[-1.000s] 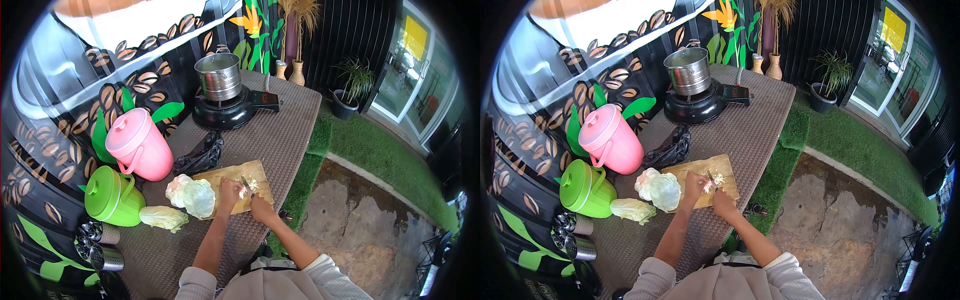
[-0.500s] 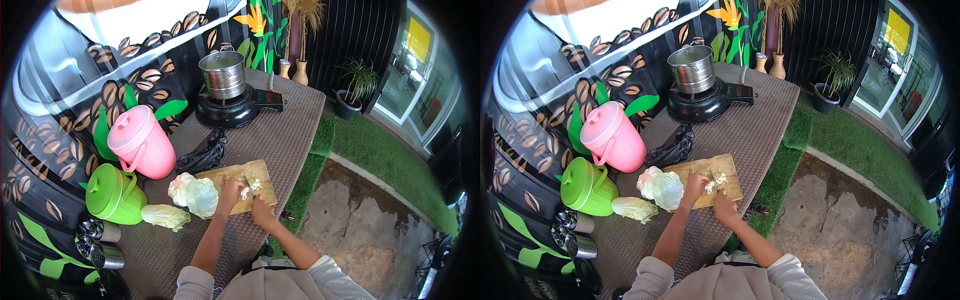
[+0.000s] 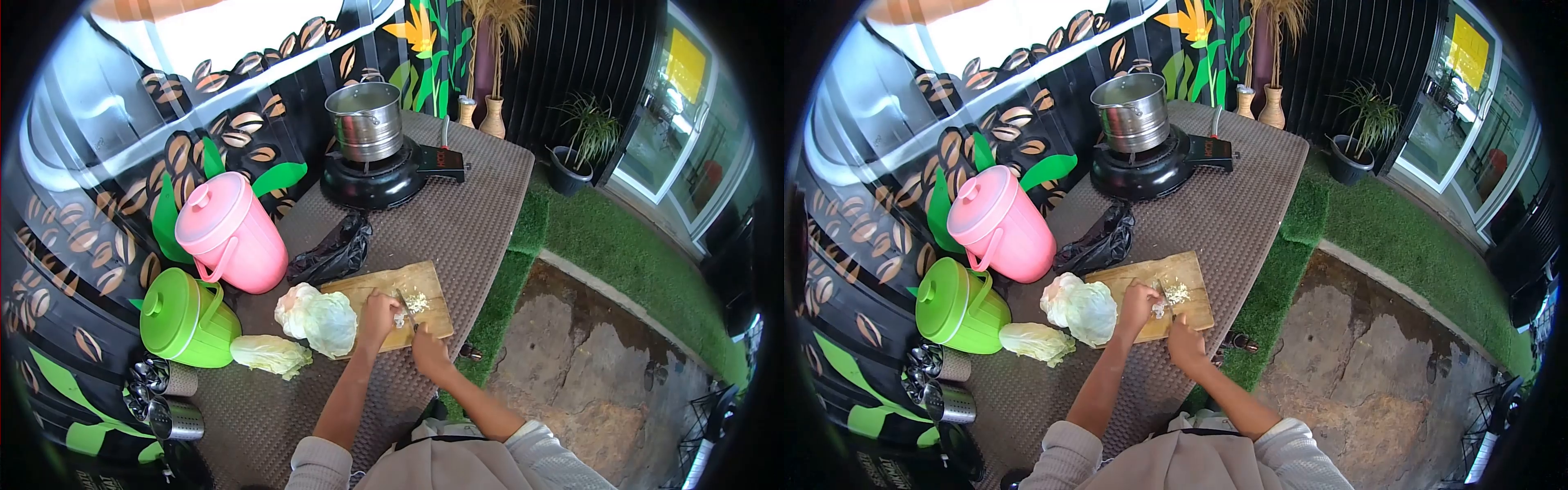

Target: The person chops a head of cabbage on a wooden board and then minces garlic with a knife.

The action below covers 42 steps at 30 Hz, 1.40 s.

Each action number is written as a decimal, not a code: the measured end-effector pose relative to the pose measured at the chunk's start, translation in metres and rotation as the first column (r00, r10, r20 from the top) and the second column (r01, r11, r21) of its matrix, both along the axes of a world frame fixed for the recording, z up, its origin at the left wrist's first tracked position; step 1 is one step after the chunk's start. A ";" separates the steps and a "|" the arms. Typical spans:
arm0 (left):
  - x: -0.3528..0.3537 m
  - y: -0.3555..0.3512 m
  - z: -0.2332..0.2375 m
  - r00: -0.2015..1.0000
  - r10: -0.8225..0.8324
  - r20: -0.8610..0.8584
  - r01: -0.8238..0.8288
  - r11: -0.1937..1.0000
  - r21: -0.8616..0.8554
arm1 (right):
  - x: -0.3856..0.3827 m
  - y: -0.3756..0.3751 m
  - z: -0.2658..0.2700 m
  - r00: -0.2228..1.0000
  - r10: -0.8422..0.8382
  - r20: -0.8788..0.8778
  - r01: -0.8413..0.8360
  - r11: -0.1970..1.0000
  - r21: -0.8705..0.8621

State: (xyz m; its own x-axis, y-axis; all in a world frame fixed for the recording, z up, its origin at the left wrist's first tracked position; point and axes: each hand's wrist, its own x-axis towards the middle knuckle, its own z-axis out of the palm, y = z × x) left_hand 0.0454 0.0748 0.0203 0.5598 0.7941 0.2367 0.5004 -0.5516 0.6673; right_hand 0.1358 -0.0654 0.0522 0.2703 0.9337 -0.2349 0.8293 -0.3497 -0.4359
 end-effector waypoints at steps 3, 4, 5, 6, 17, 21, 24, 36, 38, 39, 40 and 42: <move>-0.001 -0.002 0.004 0.999 0.030 -0.026 -0.030 1.000 0.011 | -0.012 0.007 -0.016 0.982 -0.190 -0.016 0.187 0.975 -0.122; -0.001 0.000 0.004 0.999 0.018 -0.036 -0.017 1.000 0.014 | -0.010 0.012 -0.018 0.983 -0.181 -0.018 0.178 0.980 -0.091; -0.001 0.001 0.003 0.999 0.003 -0.046 -0.003 1.000 0.018 | -0.008 0.015 -0.020 0.985 -0.173 -0.022 0.171 0.983 -0.059; -0.002 0.001 0.004 0.999 0.001 -0.047 0.000 1.000 0.020 | -0.003 0.016 -0.018 0.984 -0.175 -0.022 0.174 0.983 -0.057; -0.003 -0.003 0.007 0.997 0.026 -0.078 -0.015 0.991 0.133 | -0.014 0.013 -0.013 0.984 -0.173 -0.029 0.169 0.979 -0.115; -0.002 0.002 0.004 0.997 -0.011 -0.072 0.018 0.995 0.096 | 0.010 0.023 -0.016 0.998 -0.055 0.029 0.054 0.998 0.019; -0.003 0.002 0.001 1.000 -0.002 -0.020 0.004 0.998 0.066 | 0.015 0.021 -0.011 0.998 0.049 0.038 -0.048 0.999 -0.026; -0.010 0.003 -0.009 0.991 -0.078 -0.107 0.095 0.983 0.157 | 0.006 0.023 -0.014 0.994 -0.008 0.113 0.001 0.998 0.061; -0.009 -0.001 -0.007 0.998 -0.051 -0.025 0.055 0.969 0.240 | 0.005 0.017 -0.014 0.993 -0.016 0.118 0.006 0.997 0.082; -0.009 -0.001 -0.007 0.999 -0.050 -0.021 0.053 0.969 0.240 | 0.000 0.014 -0.014 0.992 -0.015 0.122 0.005 0.997 0.082; -0.009 -0.002 -0.007 0.999 -0.022 -0.029 0.028 0.974 0.223 | -0.008 0.012 -0.015 0.992 -0.091 0.084 0.088 0.996 0.032; -0.006 -0.001 -0.007 0.999 0.006 -0.034 0.001 0.979 0.205 | -0.018 0.010 -0.023 0.984 -0.167 0.054 0.169 0.985 -0.023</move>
State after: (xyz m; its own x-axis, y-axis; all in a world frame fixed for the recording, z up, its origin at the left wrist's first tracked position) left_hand 0.0390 0.0734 0.0130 0.5688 0.7321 0.3750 0.5226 -0.6737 0.5226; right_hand 0.1175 -0.0556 0.0296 0.4350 0.8675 -0.2413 0.7789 -0.4970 -0.3824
